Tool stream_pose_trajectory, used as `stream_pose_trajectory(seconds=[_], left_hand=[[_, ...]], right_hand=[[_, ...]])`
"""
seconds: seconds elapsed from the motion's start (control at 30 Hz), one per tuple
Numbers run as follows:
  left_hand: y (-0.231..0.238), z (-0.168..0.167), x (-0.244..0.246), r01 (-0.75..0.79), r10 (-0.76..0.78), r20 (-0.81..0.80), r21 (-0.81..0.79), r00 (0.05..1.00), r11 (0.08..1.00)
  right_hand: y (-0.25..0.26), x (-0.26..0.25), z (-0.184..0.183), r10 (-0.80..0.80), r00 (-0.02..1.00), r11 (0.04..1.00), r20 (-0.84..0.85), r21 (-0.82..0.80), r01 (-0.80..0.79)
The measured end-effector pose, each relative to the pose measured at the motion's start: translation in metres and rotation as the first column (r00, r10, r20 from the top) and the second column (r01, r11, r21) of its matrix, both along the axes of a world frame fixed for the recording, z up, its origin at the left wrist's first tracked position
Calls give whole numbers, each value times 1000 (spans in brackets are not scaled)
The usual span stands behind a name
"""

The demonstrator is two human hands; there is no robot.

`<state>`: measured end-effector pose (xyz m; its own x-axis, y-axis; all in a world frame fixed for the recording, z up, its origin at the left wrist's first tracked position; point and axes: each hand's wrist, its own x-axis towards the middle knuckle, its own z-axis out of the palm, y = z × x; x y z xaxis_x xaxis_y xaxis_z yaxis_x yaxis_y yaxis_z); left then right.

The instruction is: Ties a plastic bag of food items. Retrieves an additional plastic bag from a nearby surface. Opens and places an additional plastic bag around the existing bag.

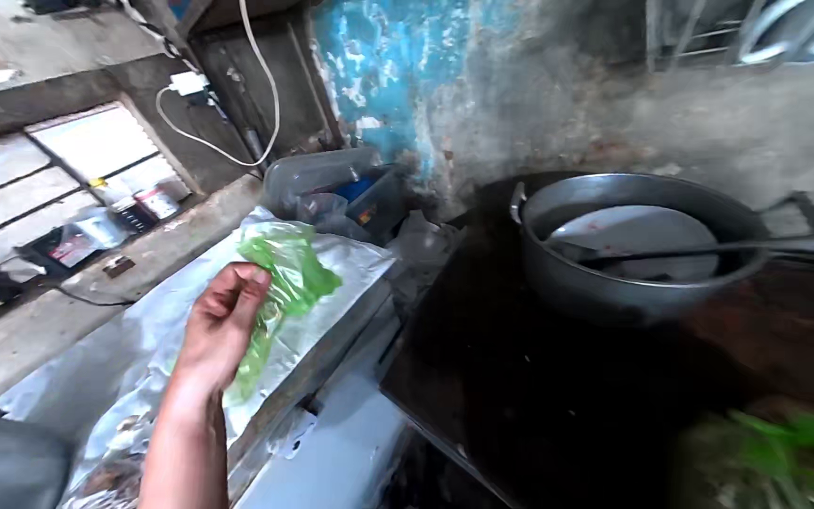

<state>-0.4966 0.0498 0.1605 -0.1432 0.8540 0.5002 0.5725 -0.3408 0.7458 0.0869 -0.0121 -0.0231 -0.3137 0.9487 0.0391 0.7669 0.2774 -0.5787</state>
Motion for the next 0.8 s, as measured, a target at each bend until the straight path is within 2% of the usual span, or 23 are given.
stream_pose_trajectory(seconds=[0.07,0.17,0.23,0.3,0.37,0.43,0.5,0.57,0.67,0.8], left_hand=[[-16,-12,52,137,-130,72,-100,989,985],[-30,-54,121,366,-321,214,-227,923,903],[-37,-85,169,475,-385,332,-255,861,842],[-40,-114,213,537,-414,382,-310,826,785],[-42,-135,253,571,-422,396,-432,815,698],[-41,-146,287,579,-461,356,-581,813,572],[-38,-147,315,548,-538,256,-671,803,499],[-35,-143,329,504,-571,154,-684,807,528],[-26,-134,326,468,-549,58,-602,834,647],[-6,-117,312,423,-643,-163,-629,748,652]], right_hand=[[4,-8,-7,-89,987,996,-131,-33,85],[0,-11,-6,-198,932,980,-305,-89,179],[-2,-6,-19,-159,854,987,-496,-61,149],[-3,-7,-21,-58,751,998,-658,-46,37],[-5,-6,-18,-39,685,994,-728,-100,-50],[-7,-2,-21,-49,668,983,-742,-155,-99],[-10,4,-24,-68,702,971,-709,-208,-117],[-14,12,-25,-99,752,965,-652,-246,-86],[-16,25,-33,-113,805,973,-582,-227,-27],[-13,22,-29,-167,777,957,-607,-290,-21]])
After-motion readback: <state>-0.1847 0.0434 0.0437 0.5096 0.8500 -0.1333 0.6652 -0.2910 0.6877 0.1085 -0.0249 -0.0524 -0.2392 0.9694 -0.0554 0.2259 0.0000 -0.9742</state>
